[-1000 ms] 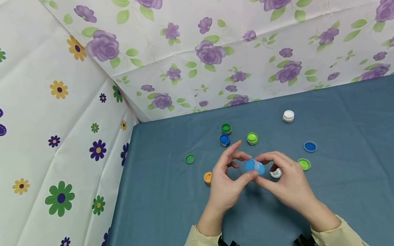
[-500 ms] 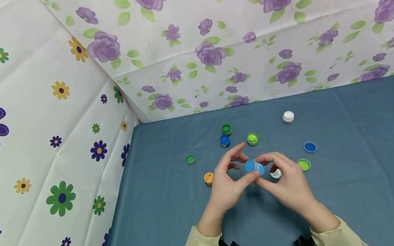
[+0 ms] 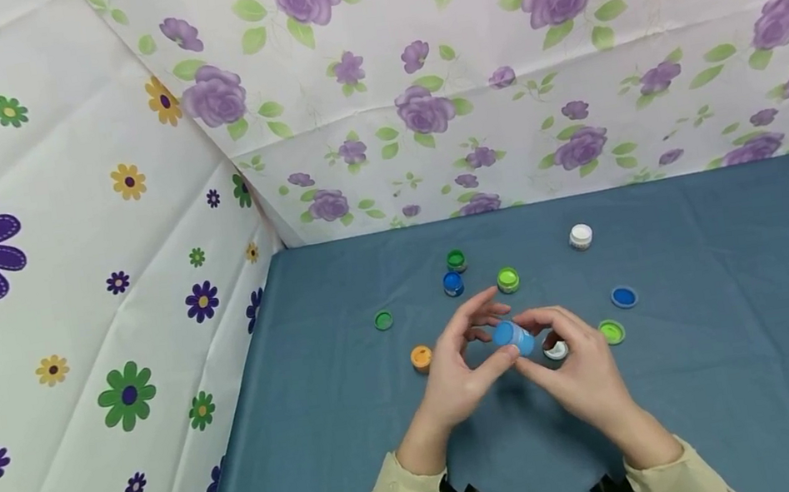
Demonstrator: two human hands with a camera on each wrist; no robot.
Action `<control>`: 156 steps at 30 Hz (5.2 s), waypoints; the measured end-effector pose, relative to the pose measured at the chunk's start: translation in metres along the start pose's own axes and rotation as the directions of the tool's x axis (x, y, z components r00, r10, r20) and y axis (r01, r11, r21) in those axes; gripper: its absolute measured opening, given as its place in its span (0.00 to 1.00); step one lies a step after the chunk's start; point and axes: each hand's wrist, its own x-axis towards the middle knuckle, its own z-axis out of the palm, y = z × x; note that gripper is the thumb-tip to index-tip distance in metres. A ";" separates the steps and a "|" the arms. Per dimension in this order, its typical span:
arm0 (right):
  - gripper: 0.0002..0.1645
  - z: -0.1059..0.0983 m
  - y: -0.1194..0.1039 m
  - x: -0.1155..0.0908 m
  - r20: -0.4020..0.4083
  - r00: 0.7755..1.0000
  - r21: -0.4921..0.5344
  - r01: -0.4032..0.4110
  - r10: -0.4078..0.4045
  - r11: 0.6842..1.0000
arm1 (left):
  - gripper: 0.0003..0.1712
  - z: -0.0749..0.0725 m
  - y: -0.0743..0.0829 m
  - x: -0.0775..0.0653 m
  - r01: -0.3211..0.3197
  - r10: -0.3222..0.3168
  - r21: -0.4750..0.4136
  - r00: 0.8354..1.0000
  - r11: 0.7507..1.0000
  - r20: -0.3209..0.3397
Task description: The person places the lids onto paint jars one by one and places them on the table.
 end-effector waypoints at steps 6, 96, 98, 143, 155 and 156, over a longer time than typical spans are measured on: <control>0.32 0.000 -0.002 0.002 -0.018 1.000 0.018 0.013 -0.013 1.000 | 0.38 0.002 -0.001 0.001 0.075 -0.075 0.004 0.994 0.997 -0.079; 0.23 -0.001 0.002 -0.001 -0.015 1.000 -0.084 -0.024 0.022 0.996 | 0.38 0.005 -0.003 0.001 0.134 -0.125 0.054 0.982 0.989 -0.142; 0.23 -0.001 0.001 -0.001 -0.005 0.999 -0.067 -0.035 0.035 0.997 | 0.37 0.004 -0.002 0.001 0.111 -0.105 0.037 0.986 0.993 -0.128; 0.26 0.008 -0.003 -0.001 0.206 0.958 -0.027 -0.196 0.197 0.980 | 0.23 -0.034 0.014 0.002 0.054 -0.066 -0.056 0.964 0.997 -0.259; 0.26 0.043 0.008 0.010 0.410 0.851 -0.110 -0.312 0.329 0.944 | 0.18 -0.059 0.019 0.000 0.016 -0.038 -0.056 0.906 0.998 -0.422; 0.25 0.046 0.008 0.011 0.415 0.849 -0.126 -0.302 0.327 0.945 | 0.18 -0.059 0.020 0.000 0.012 -0.036 -0.058 0.905 0.998 -0.425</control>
